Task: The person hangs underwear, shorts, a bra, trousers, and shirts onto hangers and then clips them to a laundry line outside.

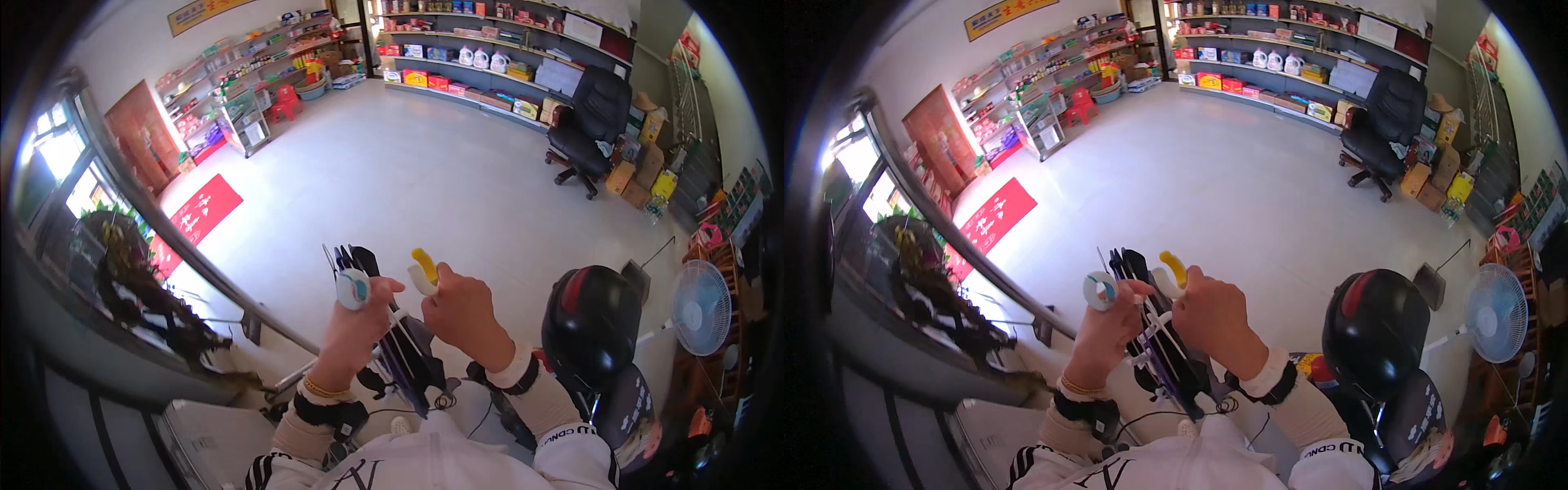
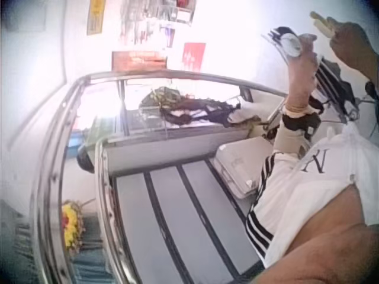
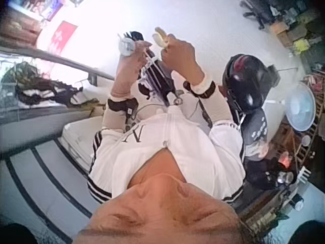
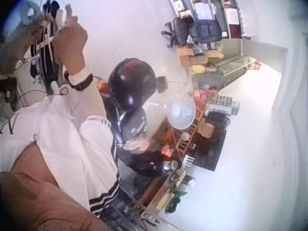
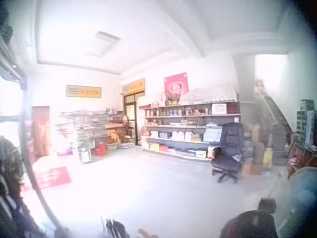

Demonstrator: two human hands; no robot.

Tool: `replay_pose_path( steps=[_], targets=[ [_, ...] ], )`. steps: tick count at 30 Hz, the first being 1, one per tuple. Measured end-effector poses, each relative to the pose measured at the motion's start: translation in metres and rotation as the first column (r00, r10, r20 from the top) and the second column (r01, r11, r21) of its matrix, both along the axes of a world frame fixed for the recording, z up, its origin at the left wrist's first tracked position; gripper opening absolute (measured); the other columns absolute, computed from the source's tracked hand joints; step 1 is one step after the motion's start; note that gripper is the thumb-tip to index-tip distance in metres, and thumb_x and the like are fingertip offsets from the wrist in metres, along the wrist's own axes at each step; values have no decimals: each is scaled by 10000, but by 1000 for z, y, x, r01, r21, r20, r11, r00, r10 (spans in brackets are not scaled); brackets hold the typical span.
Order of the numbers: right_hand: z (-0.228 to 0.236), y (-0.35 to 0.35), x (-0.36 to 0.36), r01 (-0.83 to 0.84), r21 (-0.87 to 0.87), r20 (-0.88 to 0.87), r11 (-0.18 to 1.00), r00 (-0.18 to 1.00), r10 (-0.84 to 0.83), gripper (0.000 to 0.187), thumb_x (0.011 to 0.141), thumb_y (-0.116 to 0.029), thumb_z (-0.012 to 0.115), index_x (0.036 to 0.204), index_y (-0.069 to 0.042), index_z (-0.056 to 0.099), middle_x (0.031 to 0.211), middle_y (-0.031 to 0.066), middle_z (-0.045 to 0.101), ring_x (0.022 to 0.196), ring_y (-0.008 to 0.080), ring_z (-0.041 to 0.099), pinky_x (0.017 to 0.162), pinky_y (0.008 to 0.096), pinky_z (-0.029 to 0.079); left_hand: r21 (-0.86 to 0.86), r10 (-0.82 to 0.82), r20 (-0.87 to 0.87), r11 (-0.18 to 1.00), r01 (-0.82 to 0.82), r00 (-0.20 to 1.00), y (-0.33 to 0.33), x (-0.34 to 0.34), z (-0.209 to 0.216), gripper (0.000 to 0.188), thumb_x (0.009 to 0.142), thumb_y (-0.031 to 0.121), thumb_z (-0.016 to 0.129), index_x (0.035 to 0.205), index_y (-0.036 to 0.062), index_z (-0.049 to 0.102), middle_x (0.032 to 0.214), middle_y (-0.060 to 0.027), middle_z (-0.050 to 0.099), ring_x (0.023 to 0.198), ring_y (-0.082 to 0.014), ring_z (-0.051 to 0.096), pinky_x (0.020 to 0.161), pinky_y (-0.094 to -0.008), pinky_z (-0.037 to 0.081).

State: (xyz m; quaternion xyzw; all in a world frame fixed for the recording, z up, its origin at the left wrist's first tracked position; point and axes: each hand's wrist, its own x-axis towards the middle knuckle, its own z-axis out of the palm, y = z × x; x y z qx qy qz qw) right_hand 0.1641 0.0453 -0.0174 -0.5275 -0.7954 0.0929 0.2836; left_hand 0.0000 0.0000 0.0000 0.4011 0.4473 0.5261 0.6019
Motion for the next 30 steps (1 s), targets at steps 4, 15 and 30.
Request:
replay_pose_path(
  steps=[4, 15, 30],
  targets=[
    [0, 69, -52, 64, 66, -46, 996, 997, -61, 220, 777, -198, 660, 799, -19, 533, 630, 151, 617, 551, 315, 636, 506, 403, 499, -29, -19, -104, 999, 16, 994, 69, -26, 18, 219, 882, 209, 657, 1026, 46, 625, 650, 79, 450, 504, -14, 362, 452, -191, 261],
    [-14, 266, -148, -158, -176, 12, 972, 987, 163, 227, 780, -209, 600, 842, -6, 522, 624, 175, 623, 586, 351, 646, 546, 430, 507, -67, 239, 288, 971, -229, 927, 262, -104, -22, 182, 897, 92, 611, 1066, 47, 561, 743, 47, 507, 495, -25, 358, 447, -178, 290],
    [-55, 558, -304, -522, -413, -636, 747, 752, 174, 80, 840, -139, 602, 843, -62, 578, 662, 35, 575, 566, 160, 578, 493, 284, 475, 61, 437, 136, 892, -448, 889, 477, -324, -22, 244, 884, 177, 638, 1085, 63, 559, 711, 69, 443, 559, -11, 358, 458, -190, 260]
  ],
)
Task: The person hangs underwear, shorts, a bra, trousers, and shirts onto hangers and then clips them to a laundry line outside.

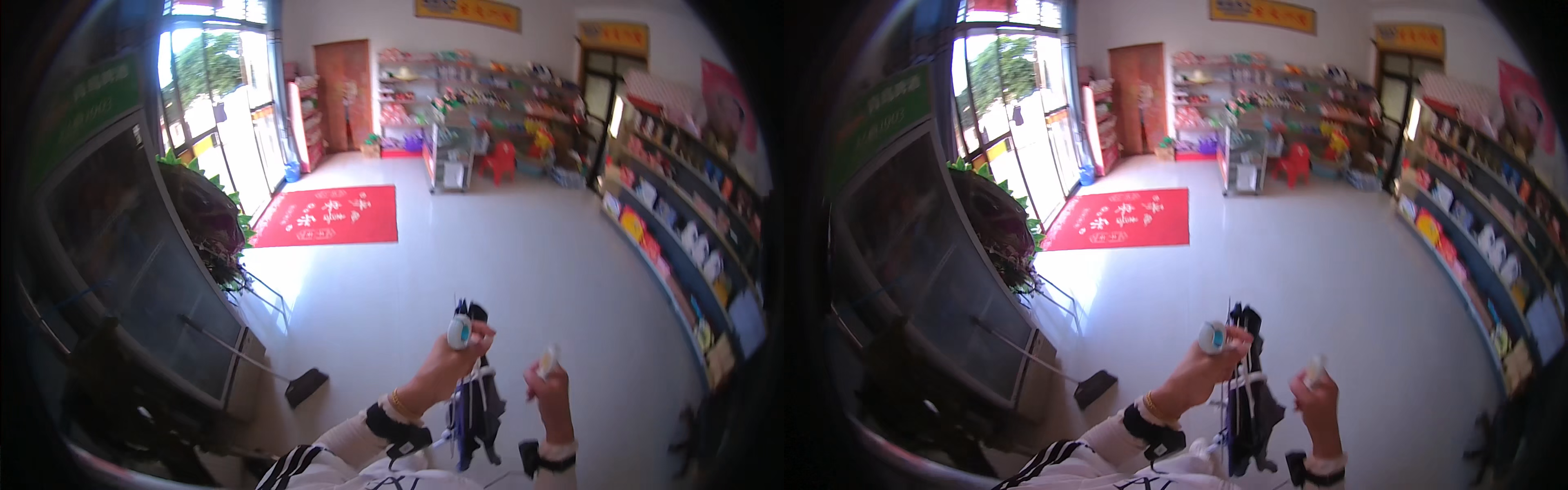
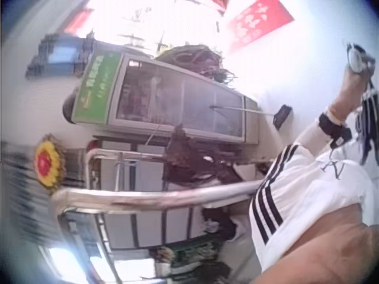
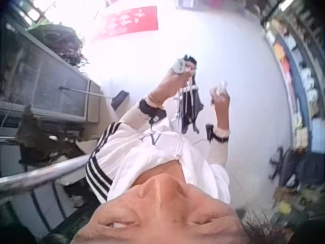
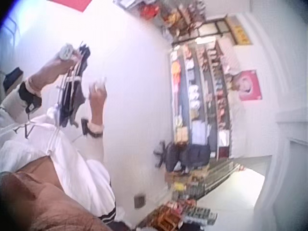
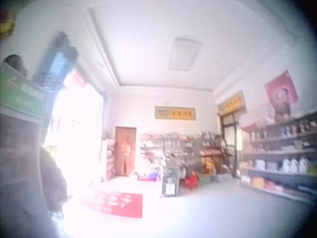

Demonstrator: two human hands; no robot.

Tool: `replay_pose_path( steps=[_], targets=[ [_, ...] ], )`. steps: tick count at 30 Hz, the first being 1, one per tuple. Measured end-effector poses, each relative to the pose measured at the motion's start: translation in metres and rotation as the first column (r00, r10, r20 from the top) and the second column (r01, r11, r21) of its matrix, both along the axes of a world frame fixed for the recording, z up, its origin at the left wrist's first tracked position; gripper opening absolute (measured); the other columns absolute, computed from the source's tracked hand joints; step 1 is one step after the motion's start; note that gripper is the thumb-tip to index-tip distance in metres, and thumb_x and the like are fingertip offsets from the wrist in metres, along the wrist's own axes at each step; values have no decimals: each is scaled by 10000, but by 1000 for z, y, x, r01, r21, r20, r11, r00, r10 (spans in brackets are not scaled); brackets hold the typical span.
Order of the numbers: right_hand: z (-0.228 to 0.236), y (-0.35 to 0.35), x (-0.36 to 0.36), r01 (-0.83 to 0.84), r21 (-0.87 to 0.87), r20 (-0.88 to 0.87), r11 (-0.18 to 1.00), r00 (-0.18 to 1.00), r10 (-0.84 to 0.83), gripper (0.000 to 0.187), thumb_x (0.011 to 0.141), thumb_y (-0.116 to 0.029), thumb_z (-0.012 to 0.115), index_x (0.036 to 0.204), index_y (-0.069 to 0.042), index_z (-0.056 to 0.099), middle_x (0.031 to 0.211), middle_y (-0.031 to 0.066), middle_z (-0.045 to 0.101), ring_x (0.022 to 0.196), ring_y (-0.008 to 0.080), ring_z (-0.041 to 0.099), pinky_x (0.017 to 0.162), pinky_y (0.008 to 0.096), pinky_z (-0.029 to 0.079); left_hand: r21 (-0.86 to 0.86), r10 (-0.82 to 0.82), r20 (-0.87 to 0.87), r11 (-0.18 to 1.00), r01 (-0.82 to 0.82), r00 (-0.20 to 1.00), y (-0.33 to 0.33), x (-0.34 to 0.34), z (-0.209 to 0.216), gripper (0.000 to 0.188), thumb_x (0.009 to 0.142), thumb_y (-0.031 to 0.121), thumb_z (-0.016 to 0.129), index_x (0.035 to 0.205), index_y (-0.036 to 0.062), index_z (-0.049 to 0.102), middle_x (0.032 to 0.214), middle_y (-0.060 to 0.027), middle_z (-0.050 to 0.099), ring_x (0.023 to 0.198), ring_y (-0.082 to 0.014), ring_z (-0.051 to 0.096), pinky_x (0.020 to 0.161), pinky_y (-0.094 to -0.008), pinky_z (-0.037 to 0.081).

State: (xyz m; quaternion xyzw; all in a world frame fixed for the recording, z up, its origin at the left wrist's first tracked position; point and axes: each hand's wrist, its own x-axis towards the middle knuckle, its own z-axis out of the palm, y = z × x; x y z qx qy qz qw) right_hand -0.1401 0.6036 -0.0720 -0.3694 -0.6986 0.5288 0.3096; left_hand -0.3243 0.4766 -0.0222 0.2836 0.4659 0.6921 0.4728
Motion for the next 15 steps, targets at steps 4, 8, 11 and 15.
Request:
replay_pose_path(
  steps=[4, 8, 11, 15],
  targets=[
    [-6, 62, -21, 156, -303, -247, 940, 940, -235, 135, 854, -152, 588, 910, -34, 551, 782, 93, 593, 659, 195, 605, 524, 336, 526, 51, 39, 69, 998, -42, 997, 42, -88, 0, 253, 889, 207, 642, 1081, 65, 558, 694, 61, 408, 537, -17, 334, 449, -193, 248],
    [-78, 151, -44, 116, -523, -182, 844, 953, -244, 311, 929, -328, 549, 992, -26, 586, 848, 109, 635, 775, 268, 623, 663, 426, 550, 26, 156, 74, 987, -159, 985, 71, -183, 9, 275, 893, 225, 647, 1093, 61, 554, 690, 66, 408, 528, -8, 341, 446, -175, 251],
    [-115, 187, -87, 167, -597, -69, 785, 964, -257, 305, 942, -308, 530, 986, -11, 583, 804, 104, 614, 776, 240, 623, 671, 397, 542, 80, 265, 8, 961, -265, 964, 74, -257, 15, 288, 887, 219, 652, 1101, 51, 555, 728, 60, 474, 545, 2, 375, 449, -160, 270],
    [-132, 252, -184, 137, -656, -75, 742, 967, -245, 278, 924, -260, 540, 990, 9, 567, 795, 118, 606, 787, 251, 625, 688, 411, 548, 80, 477, -86, 878, -471, 875, 86, -363, 21, 299, 876, 231, 675, 1080, 35, 580, 736, 53, 477, 543, -2, 371, 448, -167, 276]
  ],
)
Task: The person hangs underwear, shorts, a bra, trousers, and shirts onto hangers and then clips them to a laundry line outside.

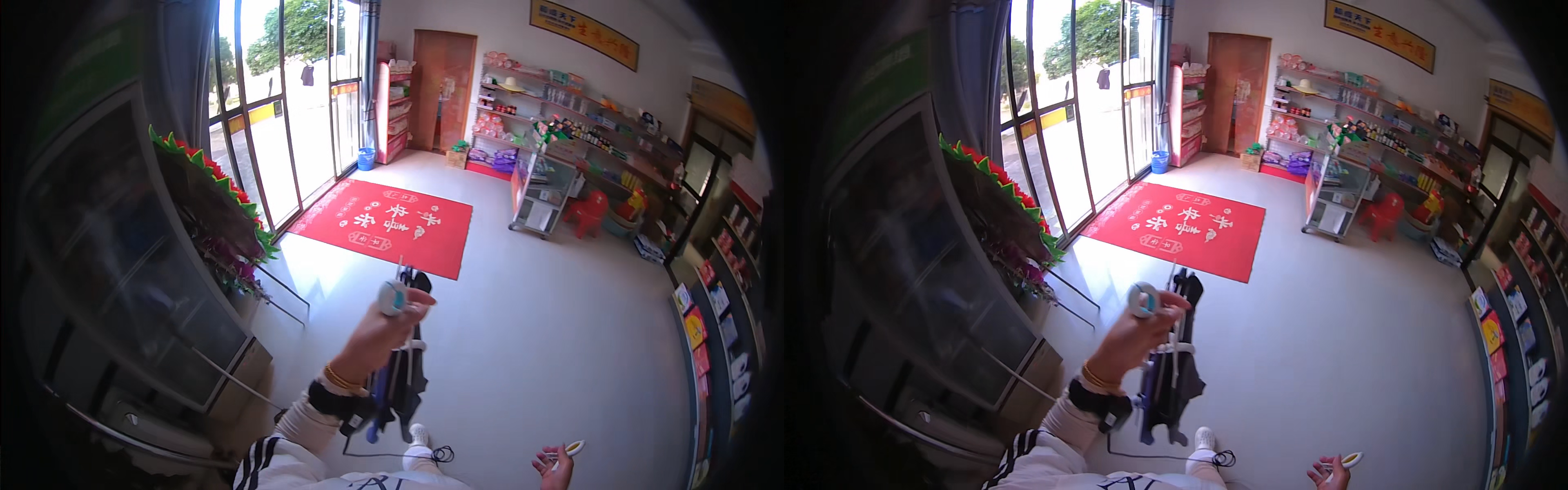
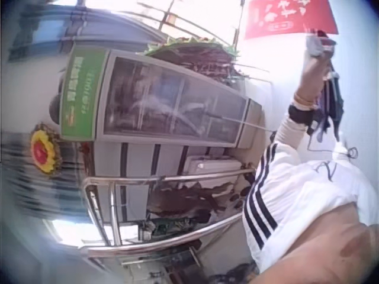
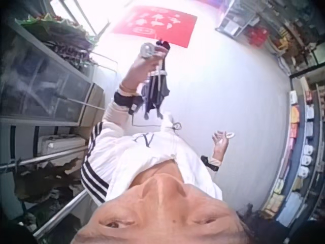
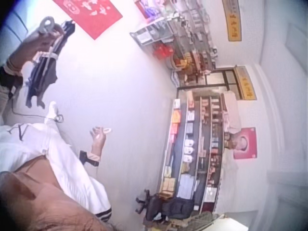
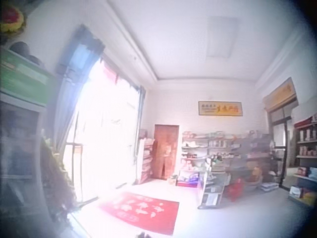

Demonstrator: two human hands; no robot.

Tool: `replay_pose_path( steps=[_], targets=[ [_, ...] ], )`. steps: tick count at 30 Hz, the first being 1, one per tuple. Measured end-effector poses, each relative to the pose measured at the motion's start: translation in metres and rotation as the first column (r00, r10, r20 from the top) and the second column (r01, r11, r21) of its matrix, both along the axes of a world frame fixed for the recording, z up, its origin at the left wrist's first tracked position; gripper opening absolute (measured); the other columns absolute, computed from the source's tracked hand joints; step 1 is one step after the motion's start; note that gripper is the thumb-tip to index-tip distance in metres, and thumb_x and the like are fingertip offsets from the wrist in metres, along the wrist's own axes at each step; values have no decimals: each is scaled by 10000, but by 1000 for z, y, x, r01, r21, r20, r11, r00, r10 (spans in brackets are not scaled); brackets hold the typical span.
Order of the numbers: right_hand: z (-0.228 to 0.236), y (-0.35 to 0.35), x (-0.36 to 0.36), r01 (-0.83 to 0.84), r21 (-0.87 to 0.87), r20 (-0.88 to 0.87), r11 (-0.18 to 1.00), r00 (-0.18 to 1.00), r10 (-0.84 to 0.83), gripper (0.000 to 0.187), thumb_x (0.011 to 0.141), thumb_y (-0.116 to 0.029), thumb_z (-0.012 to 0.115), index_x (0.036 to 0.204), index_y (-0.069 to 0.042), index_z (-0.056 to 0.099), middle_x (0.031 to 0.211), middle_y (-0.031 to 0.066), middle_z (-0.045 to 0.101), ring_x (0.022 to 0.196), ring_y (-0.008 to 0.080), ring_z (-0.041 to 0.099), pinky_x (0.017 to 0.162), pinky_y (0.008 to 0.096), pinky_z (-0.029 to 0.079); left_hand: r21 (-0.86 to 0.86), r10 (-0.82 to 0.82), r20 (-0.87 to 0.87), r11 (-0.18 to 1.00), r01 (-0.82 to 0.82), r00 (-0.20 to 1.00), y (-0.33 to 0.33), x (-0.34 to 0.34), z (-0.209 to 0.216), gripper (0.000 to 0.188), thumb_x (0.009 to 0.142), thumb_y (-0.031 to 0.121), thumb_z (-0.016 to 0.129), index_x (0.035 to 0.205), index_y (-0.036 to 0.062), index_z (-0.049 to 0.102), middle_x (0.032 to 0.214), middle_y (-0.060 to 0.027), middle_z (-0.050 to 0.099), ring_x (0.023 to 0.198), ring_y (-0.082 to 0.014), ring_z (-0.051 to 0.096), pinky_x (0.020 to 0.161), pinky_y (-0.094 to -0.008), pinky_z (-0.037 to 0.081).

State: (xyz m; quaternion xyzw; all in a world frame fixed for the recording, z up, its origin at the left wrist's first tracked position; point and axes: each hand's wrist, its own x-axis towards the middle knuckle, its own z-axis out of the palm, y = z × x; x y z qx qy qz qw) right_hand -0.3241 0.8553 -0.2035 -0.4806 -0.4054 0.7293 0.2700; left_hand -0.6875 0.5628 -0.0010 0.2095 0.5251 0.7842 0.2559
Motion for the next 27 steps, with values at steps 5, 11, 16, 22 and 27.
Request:
replay_pose_path(
  steps=[5, 11, 16, 22, 27],
  targets=[
    [-16, 69, -181, -173, -52, -164, 984, 973, 163, 117, 867, -162, 564, 928, -63, 553, 827, 117, 619, 700, 234, 624, 586, 390, 555, -9, 148, -16, 989, -148, 989, 1, -109, 3, 227, 903, 162, 631, 1076, 21, 590, 663, 66, 444, 481, 1, 326, 416, -171, 228],
    [40, 55, -404, -603, -52, -230, 796, 783, 578, 138, 856, -95, 564, 953, 4, 552, 881, 157, 614, 746, 248, 635, 688, 372, 567, -101, 274, 4, 957, -272, 962, 4, -217, 7, 213, 903, 156, 626, 1055, 13, 586, 763, 5, 566, 480, 1, 340, 417, -168, 234],
    [39, 51, -567, -763, 115, -114, 637, 627, 771, 153, 871, -105, 558, 960, 19, 544, 876, 161, 617, 773, 237, 642, 681, 395, 572, -101, 288, -3, 953, -287, 958, 13, -334, -4, 240, 891, 189, 641, 1024, -4, 591, 812, -9, 592, 486, 3, 350, 428, -166, 246],
    [-6, 80, -697, -699, -51, -190, 714, 708, 680, 250, 880, -180, 556, 1030, 20, 546, 813, 125, 611, 808, 270, 630, 734, 431, 549, -135, 239, 71, 964, -228, 968, 29, -488, -3, 232, 894, 201, 638, 1001, -4, 615, 695, 30, 535, 481, 2, 333, 423, -171, 213],
    [-16, 106, -806, -667, -109, -241, 737, 737, 631, 253, 846, -113, 554, 1062, 17, 534, 869, 139, 631, 822, 266, 634, 791, 445, 538, -130, 240, 80, 965, -229, 968, 36, -609, 0, 236, 888, 208, 648, 985, -7, 626, 666, 38, 532, 480, -2, 335, 422, -172, 215]
  ],
)
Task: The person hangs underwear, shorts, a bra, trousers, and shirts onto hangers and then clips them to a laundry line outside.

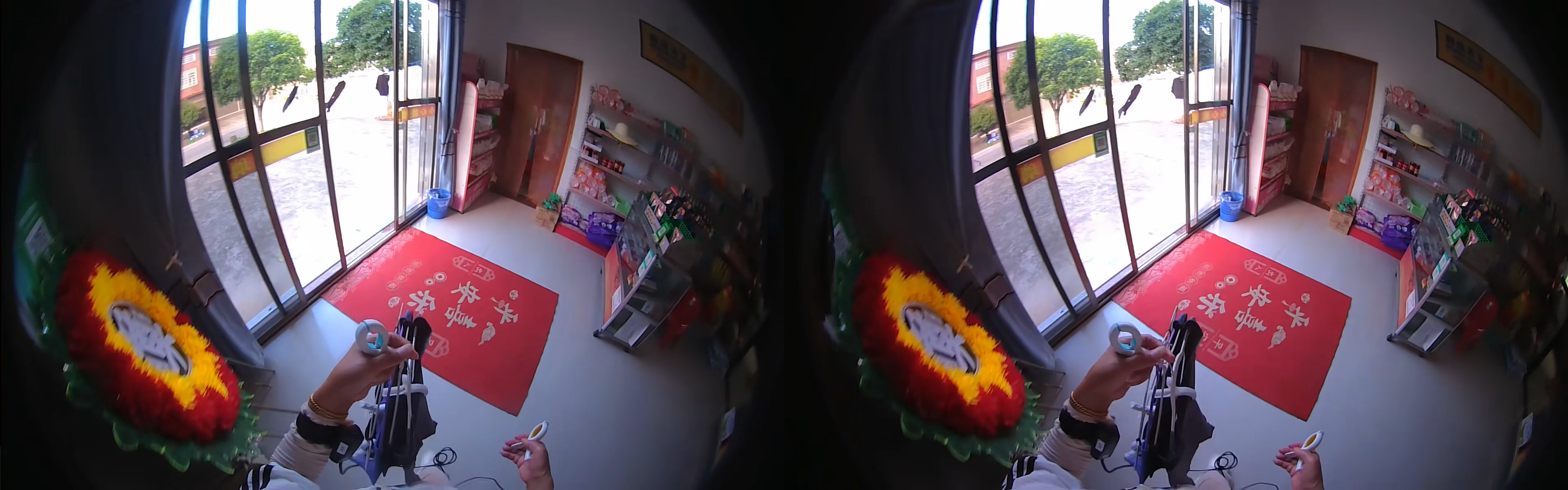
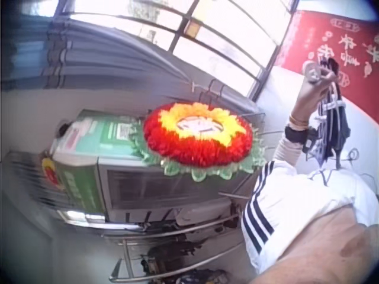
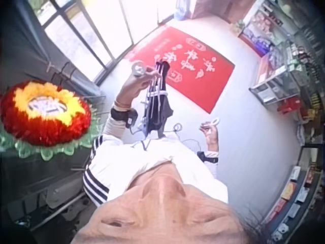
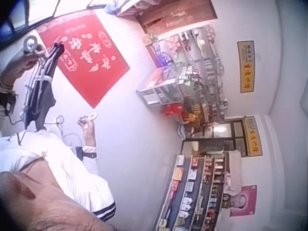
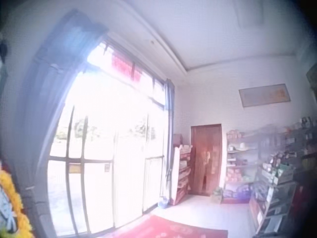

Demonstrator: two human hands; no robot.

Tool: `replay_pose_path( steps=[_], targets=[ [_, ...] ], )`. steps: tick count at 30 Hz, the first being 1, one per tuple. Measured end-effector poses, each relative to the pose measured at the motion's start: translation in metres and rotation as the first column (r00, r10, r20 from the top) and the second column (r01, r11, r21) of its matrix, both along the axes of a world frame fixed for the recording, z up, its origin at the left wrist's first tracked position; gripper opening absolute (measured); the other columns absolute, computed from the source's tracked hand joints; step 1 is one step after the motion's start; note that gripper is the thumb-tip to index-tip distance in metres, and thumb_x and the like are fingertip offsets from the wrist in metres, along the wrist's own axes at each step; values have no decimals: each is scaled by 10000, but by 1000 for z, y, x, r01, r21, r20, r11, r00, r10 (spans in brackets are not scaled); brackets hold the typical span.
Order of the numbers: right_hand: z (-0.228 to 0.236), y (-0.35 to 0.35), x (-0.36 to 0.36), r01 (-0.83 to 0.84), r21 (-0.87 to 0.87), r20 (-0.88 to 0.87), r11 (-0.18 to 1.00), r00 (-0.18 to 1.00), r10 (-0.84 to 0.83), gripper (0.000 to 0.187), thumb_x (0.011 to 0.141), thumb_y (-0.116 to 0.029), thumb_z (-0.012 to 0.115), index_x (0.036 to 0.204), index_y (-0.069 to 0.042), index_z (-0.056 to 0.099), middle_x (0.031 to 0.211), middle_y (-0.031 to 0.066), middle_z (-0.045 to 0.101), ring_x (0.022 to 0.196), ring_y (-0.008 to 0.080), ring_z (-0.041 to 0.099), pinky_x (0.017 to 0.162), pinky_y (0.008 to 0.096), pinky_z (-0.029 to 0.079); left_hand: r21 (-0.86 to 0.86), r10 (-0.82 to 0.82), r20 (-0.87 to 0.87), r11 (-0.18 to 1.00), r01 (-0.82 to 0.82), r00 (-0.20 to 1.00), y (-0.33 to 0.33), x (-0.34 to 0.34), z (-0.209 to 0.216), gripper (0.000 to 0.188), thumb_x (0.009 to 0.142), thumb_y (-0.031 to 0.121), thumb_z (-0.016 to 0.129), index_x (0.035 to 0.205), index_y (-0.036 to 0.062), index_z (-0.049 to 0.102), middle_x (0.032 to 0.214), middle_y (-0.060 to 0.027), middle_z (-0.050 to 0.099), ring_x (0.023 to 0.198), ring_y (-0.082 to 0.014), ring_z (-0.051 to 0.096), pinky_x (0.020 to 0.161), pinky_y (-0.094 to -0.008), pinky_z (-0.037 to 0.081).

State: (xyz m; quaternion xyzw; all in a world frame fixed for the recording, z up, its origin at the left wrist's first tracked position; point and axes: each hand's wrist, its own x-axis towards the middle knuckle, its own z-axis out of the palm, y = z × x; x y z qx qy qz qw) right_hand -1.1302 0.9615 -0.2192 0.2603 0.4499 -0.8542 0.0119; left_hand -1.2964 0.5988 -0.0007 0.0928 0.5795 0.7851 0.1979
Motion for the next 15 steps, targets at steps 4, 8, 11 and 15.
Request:
replay_pose_path(
  steps=[4, 8, 11, 15],
  targets=[
    [-31, 28, -100, 21, 27, 8, 999, 1000, -21, 217, 866, -94, 540, 1065, -6, 544, 909, 137, 643, 838, 245, 637, 818, 446, 526, -27, 23, -7, 999, -24, 1000, 5, -105, -8, 238, 889, 222, 653, 962, -3, 635, 684, 28, 550, 482, 5, 337, 421, -165, 223],
    [-32, 56, -238, 80, 105, 4, 991, 997, -81, 181, 882, -136, 547, 1024, -24, 553, 884, 150, 629, 816, 267, 631, 750, 425, 541, -16, 66, -63, 998, -67, 996, 6, -225, -10, 285, 901, 281, 643, 949, 0, 638, 640, 41, 497, 476, -6, 334, 419, -186, 205],
    [-12, 39, -358, 35, 296, 72, 955, 996, -58, 233, 917, -274, 538, 1010, -61, 549, 825, 98, 622, 761, 209, 627, 627, 385, 559, -42, 116, -65, 992, -119, 991, -3, -298, -2, 328, 909, 334, 633, 932, 7, 645, 588, 55, 439, 468, -19, 319, 419, -204, 191],
    [38, -10, -499, -87, 220, -87, 972, 990, 108, 208, 915, -219, 540, 1007, -33, 551, 855, 88, 607, 795, 185, 624, 640, 340, 559, 0, 150, -61, 989, -151, 987, -4, -399, 13, 305, 934, 307, 598, 941, 4, 635, 566, 70, 369, 467, -20, 280, 420, -216, 168]
  ],
)
